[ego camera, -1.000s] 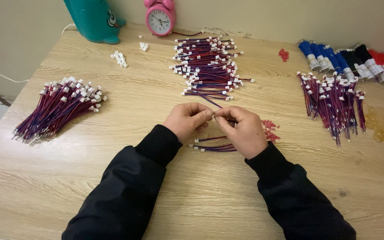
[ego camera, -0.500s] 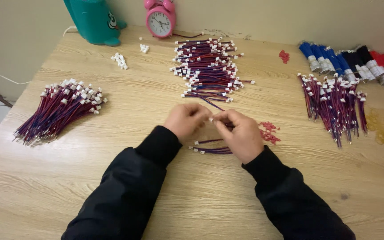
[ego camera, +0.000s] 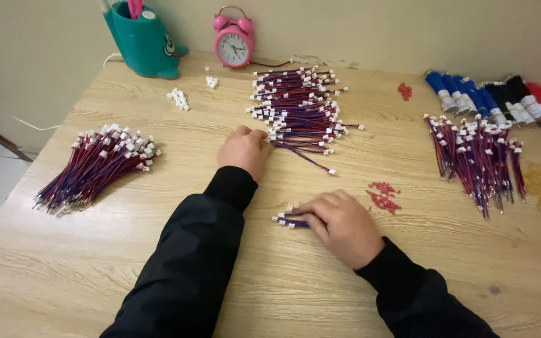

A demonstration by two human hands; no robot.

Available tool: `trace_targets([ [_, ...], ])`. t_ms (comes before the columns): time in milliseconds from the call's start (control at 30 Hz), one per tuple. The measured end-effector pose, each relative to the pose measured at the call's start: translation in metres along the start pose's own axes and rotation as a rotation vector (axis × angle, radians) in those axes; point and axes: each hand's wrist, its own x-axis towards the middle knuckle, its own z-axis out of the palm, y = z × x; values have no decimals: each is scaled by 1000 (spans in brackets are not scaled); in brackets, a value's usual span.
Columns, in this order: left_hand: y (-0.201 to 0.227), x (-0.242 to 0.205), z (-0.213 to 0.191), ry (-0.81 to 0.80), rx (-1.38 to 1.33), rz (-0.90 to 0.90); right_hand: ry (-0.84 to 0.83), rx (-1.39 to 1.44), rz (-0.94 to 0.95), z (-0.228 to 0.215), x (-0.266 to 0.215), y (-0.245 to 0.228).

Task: The person assembles wire harnesses by hand, inserting small white plastic connectors onto the ends of short, multi-colored wires. The person repeatedly picks up wires and connectors from piles on the table, attaches them, and places the finished harnesses into a growing stack.

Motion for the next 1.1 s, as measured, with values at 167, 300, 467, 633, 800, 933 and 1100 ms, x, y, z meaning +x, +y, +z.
trace_targets([
  [167, -1, 1, 5, 35, -9, -13, 93, 67, 133, -16, -11, 21],
  [300, -20, 24, 36, 120, -98, -30, 244, -22, 304, -42, -27, 57],
  [467, 3, 10, 11, 329, -648, 53, 192, -121, 380, -53, -41, 77],
  [633, 19, 5, -6, 436, -1136, 86, 85, -184, 337, -51, -44, 84],
  [800, 47, -15, -28, 315, -1571, -144, -108, -356, 414, -61, -50, 79],
  [933, 61, -34, 0, 131, -1539, -187, -186, -377, 428, -58, -47, 76],
  [1100, 63, -40, 38, -15, -1524, -242, -187, -469, 338, -51, -50, 80],
])
